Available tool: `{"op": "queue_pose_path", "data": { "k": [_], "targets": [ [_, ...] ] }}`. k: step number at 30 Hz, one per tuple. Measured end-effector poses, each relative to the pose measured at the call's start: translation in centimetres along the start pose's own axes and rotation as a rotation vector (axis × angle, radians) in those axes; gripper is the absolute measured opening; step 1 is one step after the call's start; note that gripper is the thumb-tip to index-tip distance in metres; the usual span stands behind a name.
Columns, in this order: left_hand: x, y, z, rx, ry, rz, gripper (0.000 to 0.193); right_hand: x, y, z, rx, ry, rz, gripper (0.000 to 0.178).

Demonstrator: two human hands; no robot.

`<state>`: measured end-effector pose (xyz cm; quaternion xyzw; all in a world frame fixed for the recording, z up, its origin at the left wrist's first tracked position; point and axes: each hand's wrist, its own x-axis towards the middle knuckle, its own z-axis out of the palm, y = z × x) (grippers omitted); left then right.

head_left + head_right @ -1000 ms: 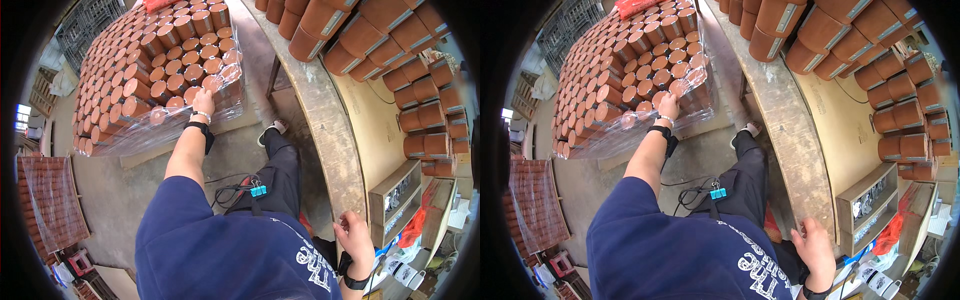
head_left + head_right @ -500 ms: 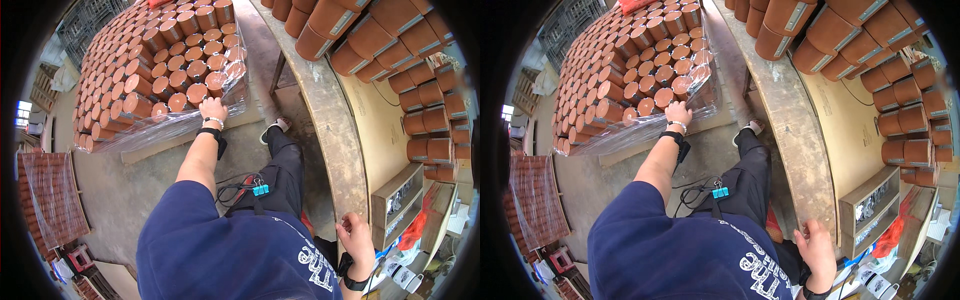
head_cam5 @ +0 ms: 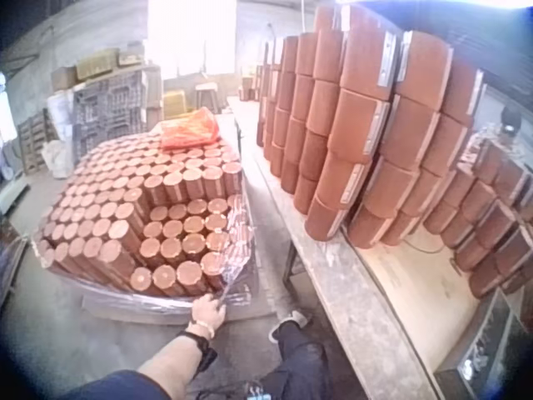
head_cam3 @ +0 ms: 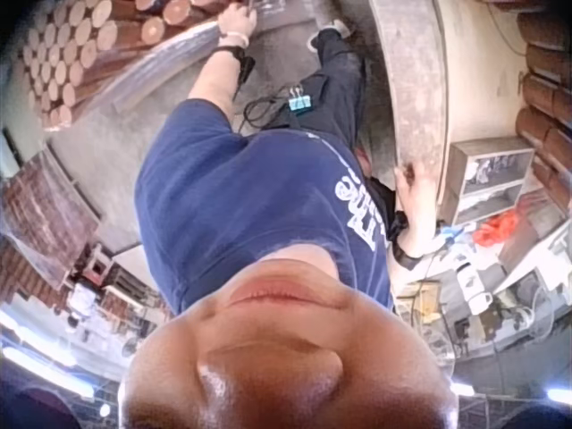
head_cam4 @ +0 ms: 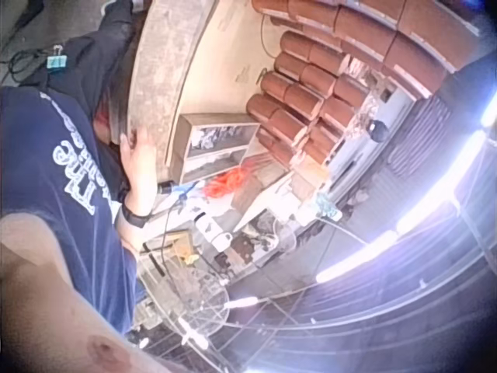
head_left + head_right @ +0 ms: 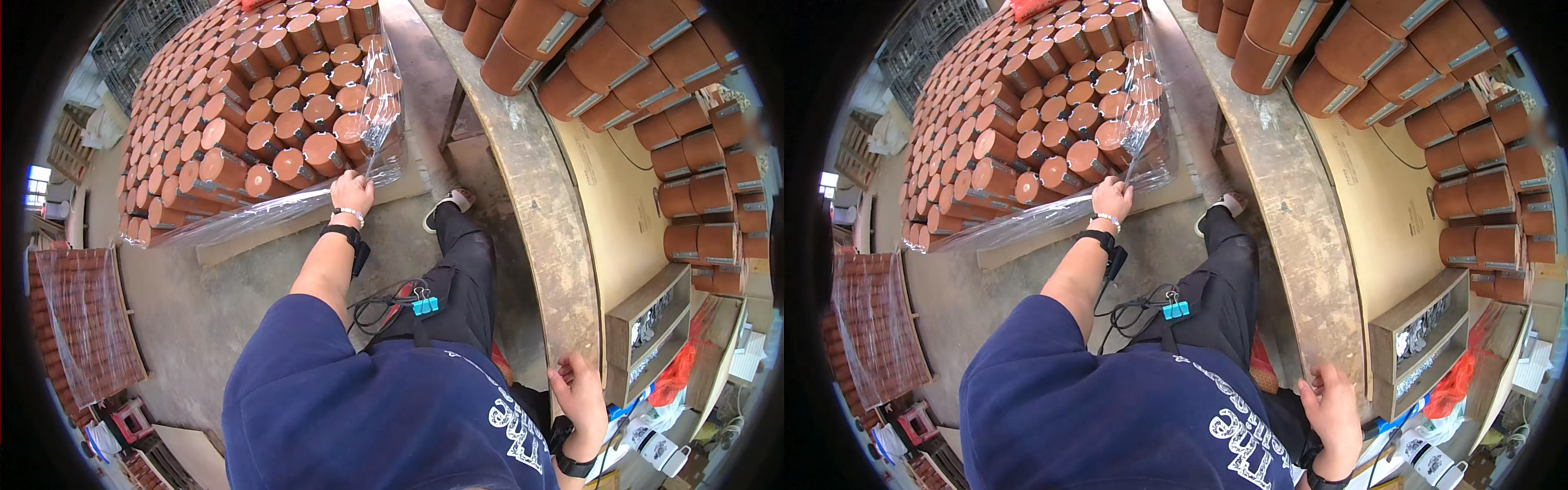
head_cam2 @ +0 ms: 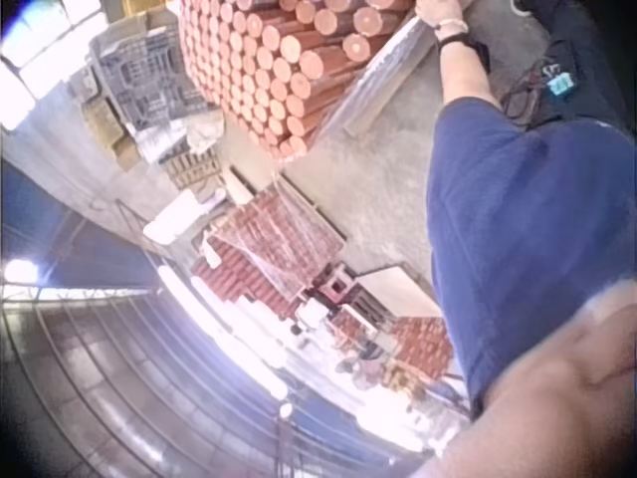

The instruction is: Assembling components for wood or bamboo furniture by attaching metal brackets to circular wooden pieces using an electric screwdriver.

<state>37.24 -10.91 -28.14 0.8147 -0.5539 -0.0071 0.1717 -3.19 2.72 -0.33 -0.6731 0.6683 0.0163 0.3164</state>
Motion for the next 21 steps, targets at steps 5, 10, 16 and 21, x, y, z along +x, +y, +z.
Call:
{"op": "queue_pose_path", "data": {
  "k": [5,10,16,21],
  "targets": [
    [-2.4,-1.5,0.2,0.158,-0.213,0.219,0.021,-0.1,0.3,-0.1,0.039,-0.030,0.071,0.024],
    [-2.0,-2.4,-1.7,0.085,-0.238,0.094,0.030,-0.6,0.7,0.2,0.045,-0.015,0.070,0.024],
    [-1.5,-3.5,-1.5,0.091,-0.344,-0.033,0.034,-1.3,1.4,0.3,0.058,0.005,0.083,0.023],
    [-4.8,-6.1,-1.0,0.142,-0.598,-0.131,0.030,-2.2,1.4,-0.2,0.060,0.048,0.120,0.022]
  ]
}}
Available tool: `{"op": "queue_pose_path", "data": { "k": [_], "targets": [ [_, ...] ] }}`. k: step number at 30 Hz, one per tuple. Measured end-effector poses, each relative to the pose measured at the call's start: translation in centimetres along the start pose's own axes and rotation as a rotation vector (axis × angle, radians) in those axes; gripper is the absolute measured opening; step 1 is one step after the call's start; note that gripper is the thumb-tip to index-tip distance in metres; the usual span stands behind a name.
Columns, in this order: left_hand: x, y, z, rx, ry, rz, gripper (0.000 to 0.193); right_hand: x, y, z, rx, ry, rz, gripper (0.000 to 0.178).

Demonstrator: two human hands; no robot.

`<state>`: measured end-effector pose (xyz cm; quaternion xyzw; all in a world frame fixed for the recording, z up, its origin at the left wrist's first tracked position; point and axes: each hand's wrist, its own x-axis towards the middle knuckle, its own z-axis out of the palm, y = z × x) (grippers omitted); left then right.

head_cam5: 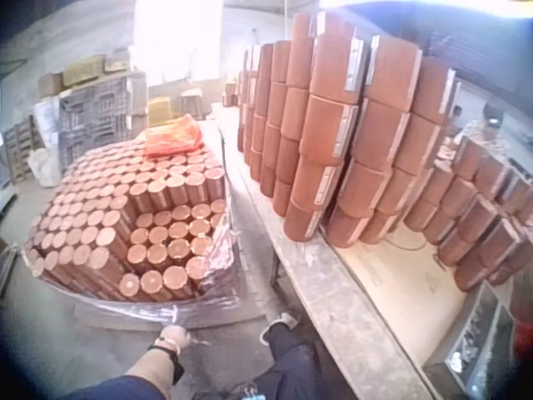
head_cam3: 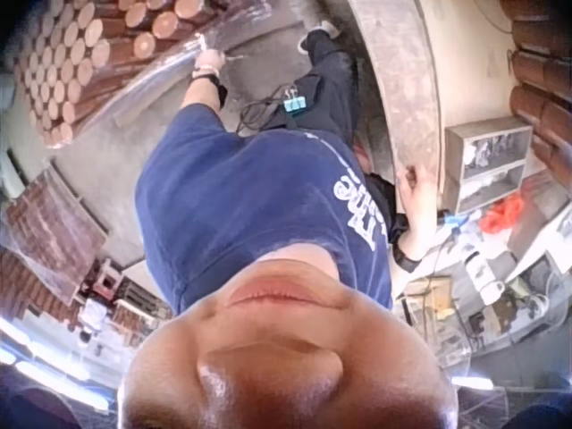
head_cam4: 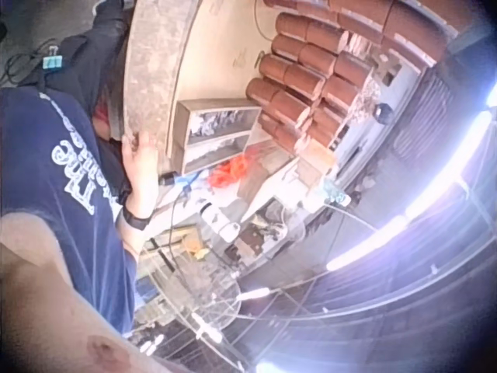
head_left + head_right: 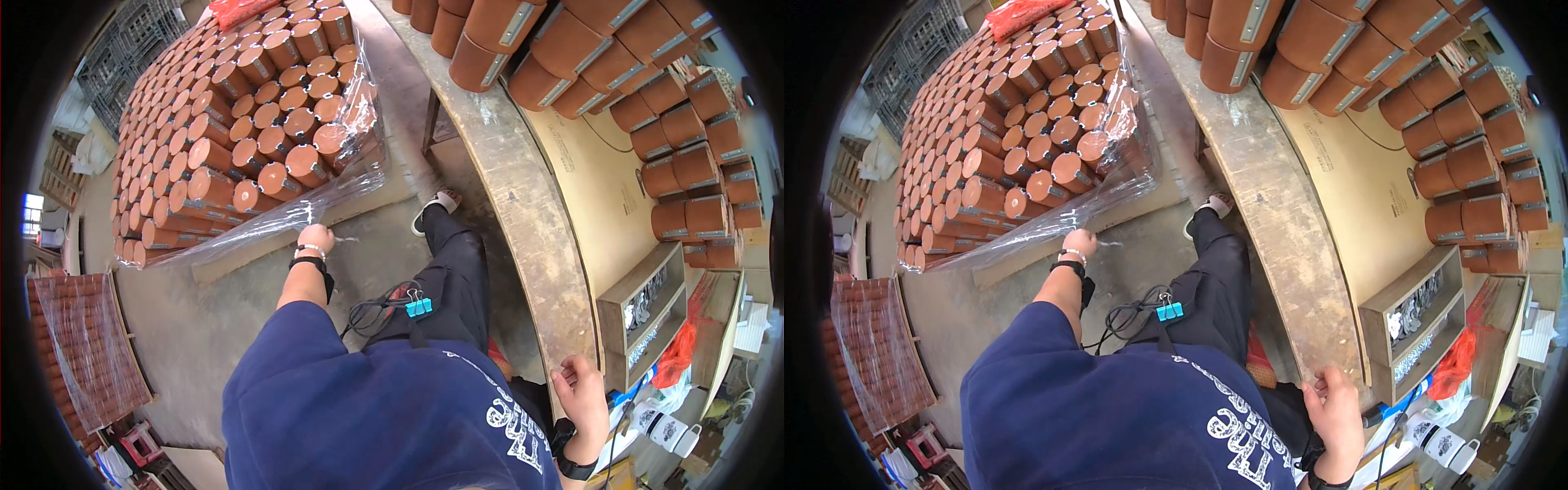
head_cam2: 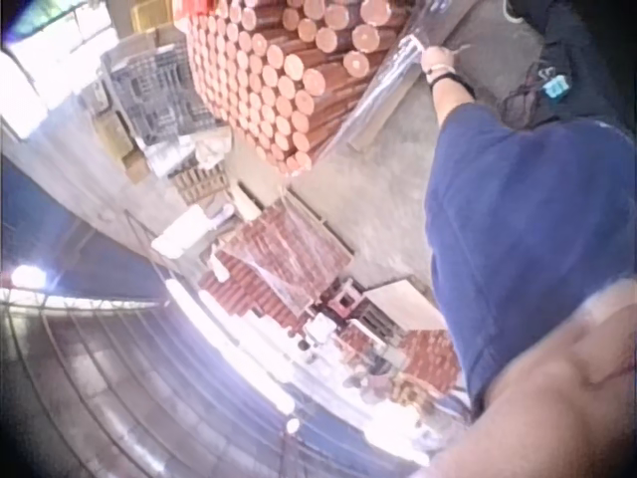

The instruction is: Assembling components for wood or bamboo furniture by attaching metal brackets to circular wooden pieces using an electric screwdriver.

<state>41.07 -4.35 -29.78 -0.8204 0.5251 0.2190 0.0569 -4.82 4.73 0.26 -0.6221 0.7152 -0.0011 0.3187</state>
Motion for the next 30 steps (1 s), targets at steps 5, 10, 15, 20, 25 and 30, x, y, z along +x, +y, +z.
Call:
{"op": "queue_pose_path", "data": {
  "k": [5,10,15,20,25,30],
  "targets": [
    [0.2,-0.5,0.2,-0.104,-0.014,-0.035,0.032,-0.5,0.7,-0.1,-0.014,-0.001,-0.011,0.022],
    [2.8,3.7,-3.4,-0.453,0.636,0.168,0.037,0.0,0.7,0.5,0.012,-0.005,-0.010,0.021],
    [5.2,6.0,-5.4,-0.365,0.614,0.240,0.043,0.0,0.1,0.6,0.016,-0.004,-0.003,0.021],
    [6.8,6.5,-4.7,-0.383,0.437,0.108,0.044,-0.3,0.2,0.5,-0.005,0.000,0.008,0.021],
    [6.6,6.3,-4.8,-0.413,0.250,-0.081,0.048,0.0,0.4,1.0,0.004,-0.022,0.018,0.021],
    [8.0,4.7,-1.7,-0.460,0.238,-0.029,0.036,0.5,-0.3,0.9,0.000,-0.040,0.027,0.021]
  ]
}}
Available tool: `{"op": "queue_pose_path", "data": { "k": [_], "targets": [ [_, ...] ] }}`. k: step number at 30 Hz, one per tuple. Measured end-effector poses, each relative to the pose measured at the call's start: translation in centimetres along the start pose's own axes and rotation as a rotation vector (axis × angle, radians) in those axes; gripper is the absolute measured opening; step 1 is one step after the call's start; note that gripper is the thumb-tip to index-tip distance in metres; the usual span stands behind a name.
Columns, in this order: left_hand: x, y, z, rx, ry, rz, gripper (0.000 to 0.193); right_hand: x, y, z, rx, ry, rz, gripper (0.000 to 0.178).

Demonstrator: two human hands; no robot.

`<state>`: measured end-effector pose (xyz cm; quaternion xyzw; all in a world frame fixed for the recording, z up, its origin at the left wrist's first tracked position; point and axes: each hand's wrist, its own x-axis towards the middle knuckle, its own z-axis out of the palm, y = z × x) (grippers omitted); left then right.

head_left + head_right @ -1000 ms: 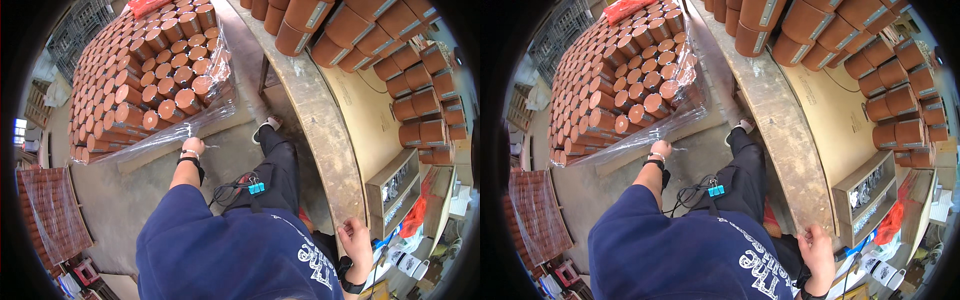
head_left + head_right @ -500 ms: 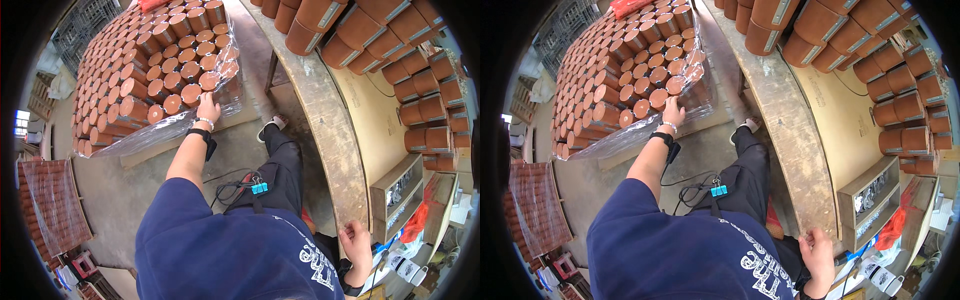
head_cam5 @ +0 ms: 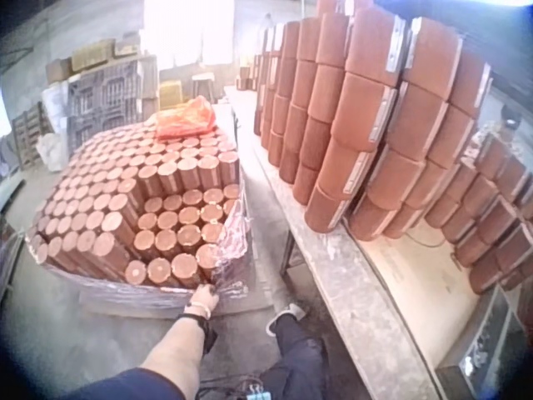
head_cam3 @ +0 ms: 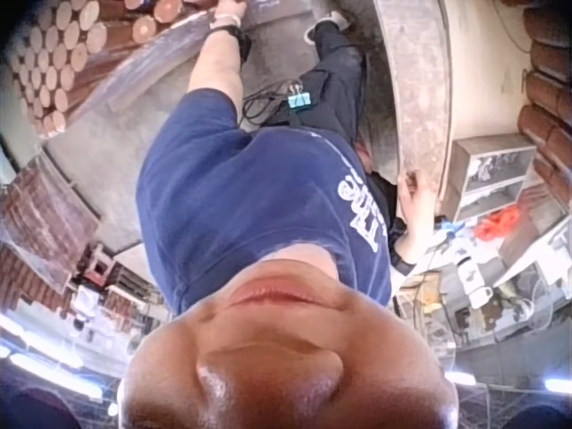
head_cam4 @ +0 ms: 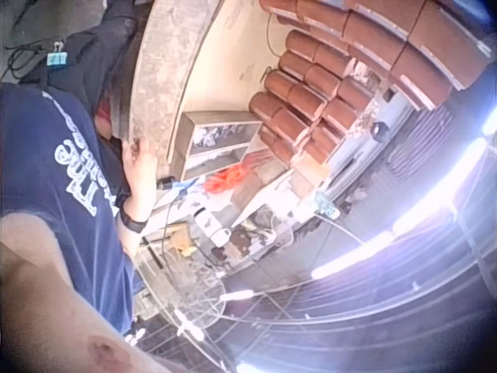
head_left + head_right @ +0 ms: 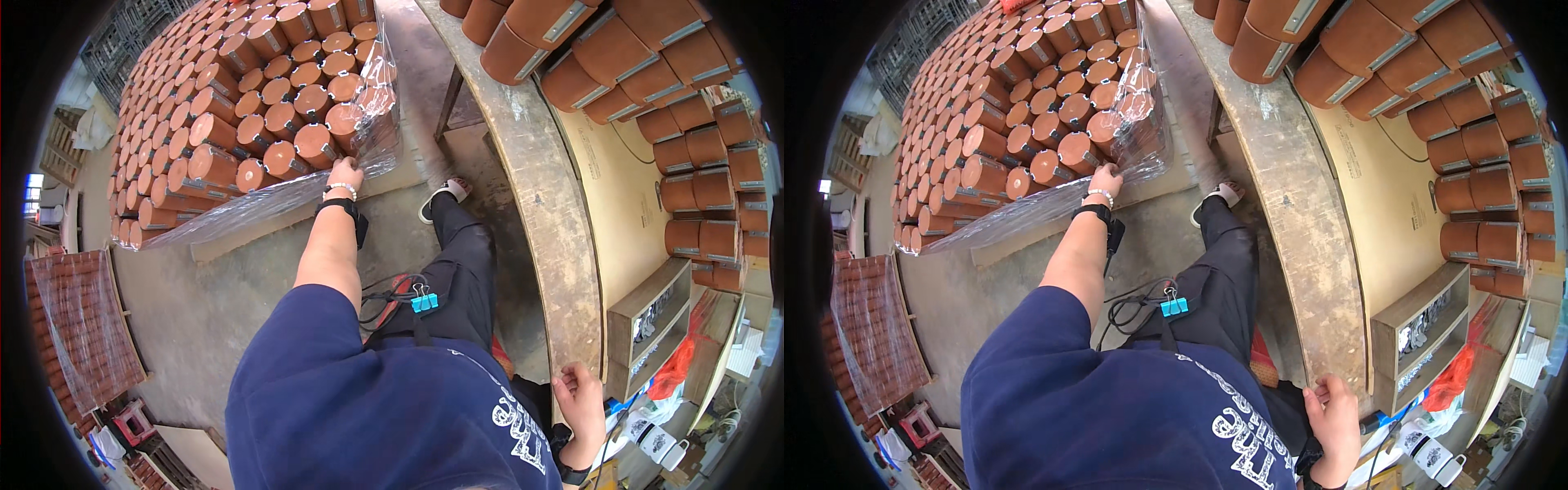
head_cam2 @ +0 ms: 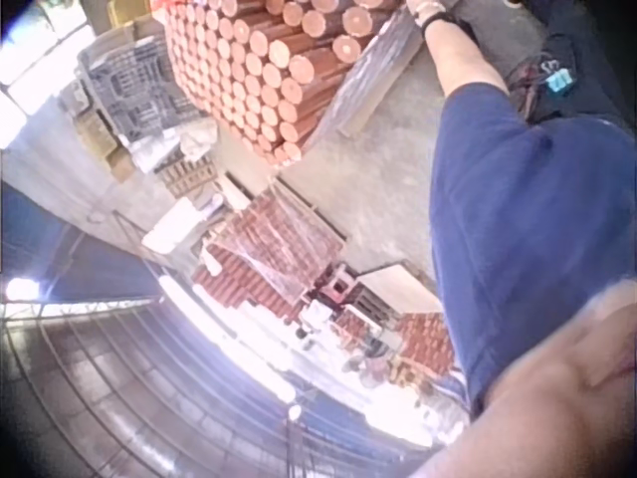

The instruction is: Assembling components for wood or bamboo furniture by attaching metal brackets to circular wooden pieces using an electric screwdriver.

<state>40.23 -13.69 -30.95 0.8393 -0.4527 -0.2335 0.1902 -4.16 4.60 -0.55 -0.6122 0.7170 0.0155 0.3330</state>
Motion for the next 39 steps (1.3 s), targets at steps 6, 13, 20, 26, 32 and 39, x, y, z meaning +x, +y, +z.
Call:
{"op": "queue_pose_path", "data": {
  "k": [6,13,20,26,32,39],
  "targets": [
    [-6.0,0.6,1.8,0.353,-0.511,-0.101,0.043,0.0,-0.1,-0.1,-0.006,0.017,0.007,0.021],
    [-10.7,-2.7,7.5,0.230,-0.598,0.163,0.029,-0.9,0.3,-0.3,0.020,0.009,-0.001,0.022],
    [1.8,7.4,-2.6,-0.349,0.637,0.433,0.015,-1.1,1.1,0.5,0.019,0.080,-0.026,0.022],
    [4.7,11.3,-4.3,-0.092,0.385,0.044,0.054,-1.5,1.0,0.0,0.024,0.052,0.020,0.022],
    [3.9,12.6,-4.4,-0.001,0.388,-0.141,0.067,-1.7,1.3,-0.4,0.011,0.086,0.025,0.022],
    [5.1,12.0,-4.0,0.230,0.159,-0.001,0.034,-1.4,1.1,-0.2,0.025,0.076,0.026,0.021]
  ]
}}
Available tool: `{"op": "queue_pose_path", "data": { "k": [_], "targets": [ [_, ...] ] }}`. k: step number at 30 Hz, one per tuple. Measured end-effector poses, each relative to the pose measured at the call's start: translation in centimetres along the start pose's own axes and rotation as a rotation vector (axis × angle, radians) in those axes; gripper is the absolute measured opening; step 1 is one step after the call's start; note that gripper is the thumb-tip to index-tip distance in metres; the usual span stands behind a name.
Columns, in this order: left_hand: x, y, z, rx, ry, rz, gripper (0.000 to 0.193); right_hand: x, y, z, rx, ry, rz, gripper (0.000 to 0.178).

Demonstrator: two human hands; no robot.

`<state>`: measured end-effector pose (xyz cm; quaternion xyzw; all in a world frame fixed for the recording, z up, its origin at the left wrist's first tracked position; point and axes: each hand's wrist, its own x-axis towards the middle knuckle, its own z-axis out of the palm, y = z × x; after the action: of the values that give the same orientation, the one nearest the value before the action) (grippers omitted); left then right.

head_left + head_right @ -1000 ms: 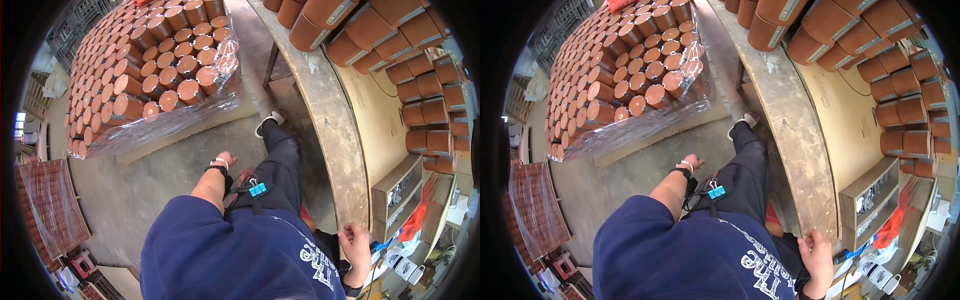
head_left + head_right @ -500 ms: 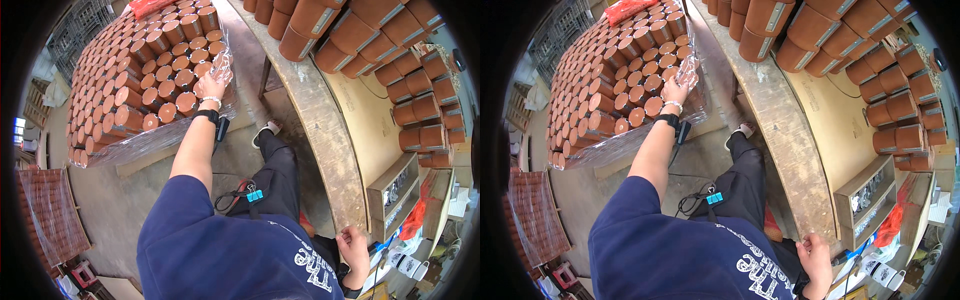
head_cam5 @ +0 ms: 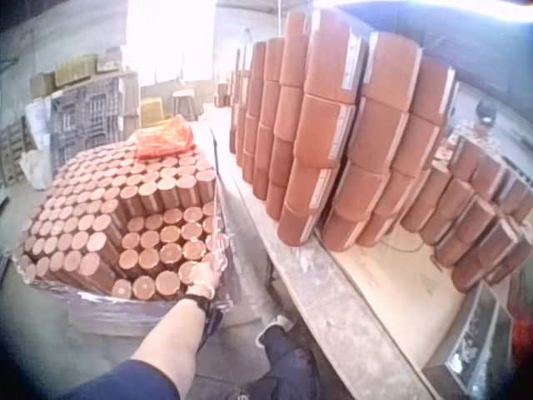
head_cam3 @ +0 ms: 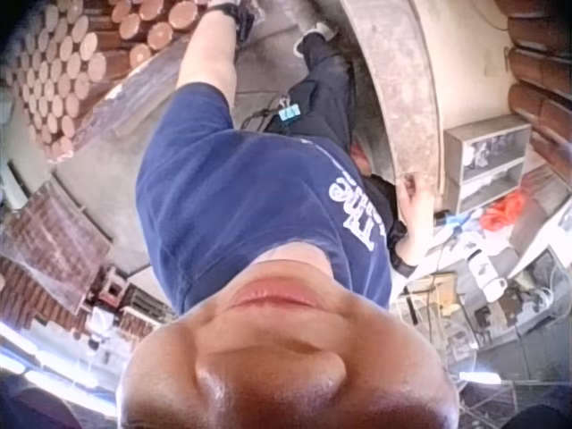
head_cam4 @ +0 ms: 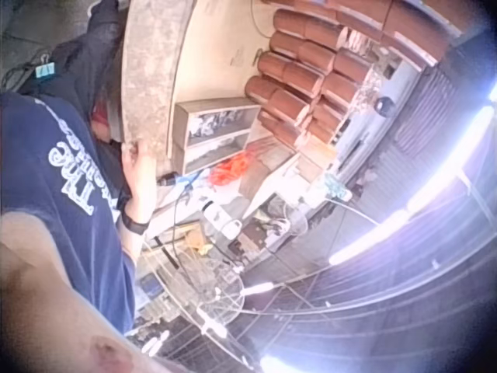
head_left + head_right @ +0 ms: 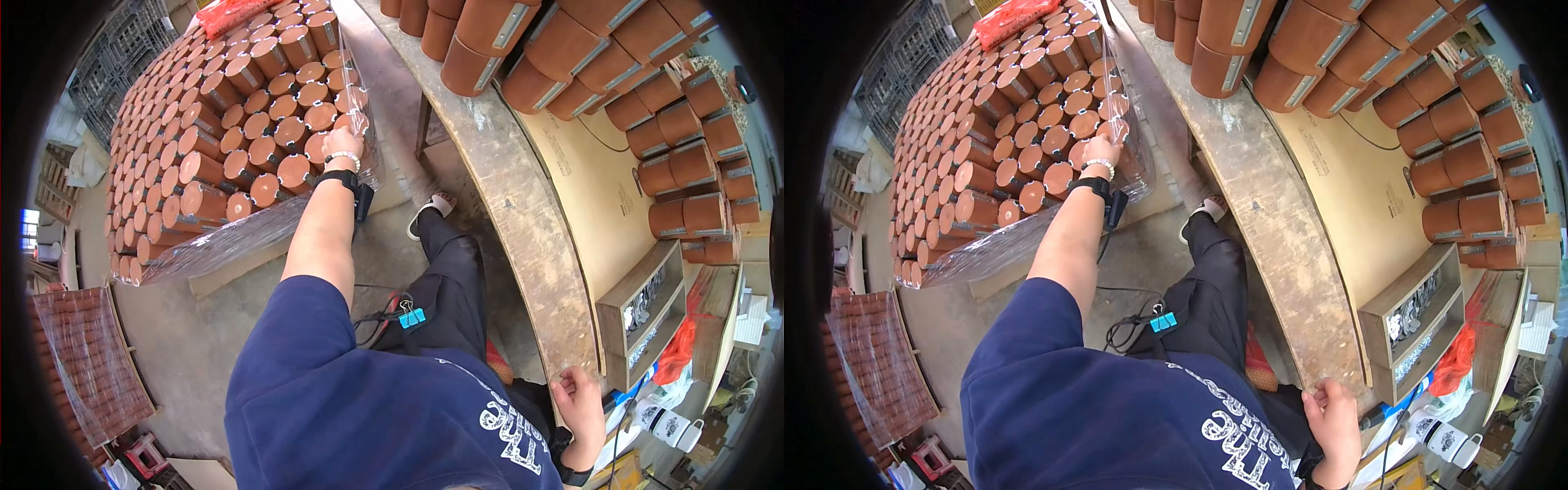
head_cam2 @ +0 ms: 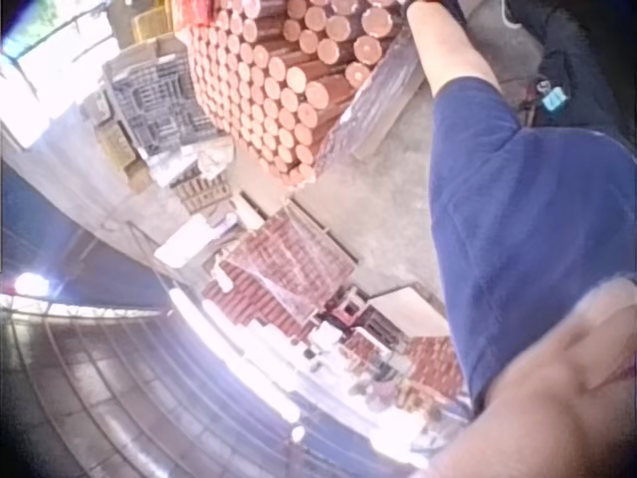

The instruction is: Assembling components for wood or bamboo furniture by attaching metal brackets to circular wooden pieces using an electric screwdriver.

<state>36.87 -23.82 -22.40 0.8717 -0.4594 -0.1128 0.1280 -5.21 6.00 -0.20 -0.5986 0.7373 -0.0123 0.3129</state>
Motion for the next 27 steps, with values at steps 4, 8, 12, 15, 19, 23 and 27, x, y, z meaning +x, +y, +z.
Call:
{"op": "queue_pose_path", "data": {
  "k": [4,8,12,15,19,23,27],
  "targets": [
    [-0.9,0.2,2.5,-0.085,0.038,0.180,0.020,0.2,-0.1,0.0,0.006,-0.015,0.011,0.022],
    [-3.1,1.4,6.1,-0.196,0.201,0.267,0.030,0.3,0.4,0.3,0.001,-0.016,0.022,0.022],
    [-3.5,1.9,6.5,-0.161,0.180,0.256,0.035,0.5,0.1,0.3,0.006,-0.026,0.027,0.021],
    [-3.7,3.6,6.7,-0.142,0.130,0.230,0.037,0.6,-0.3,0.1,-0.002,-0.042,0.060,0.021],
    [-4.6,4.2,7.1,-0.076,0.124,0.270,0.048,0.6,-1.2,-0.2,-0.007,-0.044,0.084,0.021],
    [-3.3,3.1,7.0,0.138,0.101,0.308,0.051,-0.1,-1.2,-0.9,0.004,-0.036,0.105,0.017],
    [-3.6,4.7,6.3,0.037,0.090,0.223,0.041,-0.9,-0.7,-0.7,-0.031,-0.002,0.168,0.020]
  ]
}}
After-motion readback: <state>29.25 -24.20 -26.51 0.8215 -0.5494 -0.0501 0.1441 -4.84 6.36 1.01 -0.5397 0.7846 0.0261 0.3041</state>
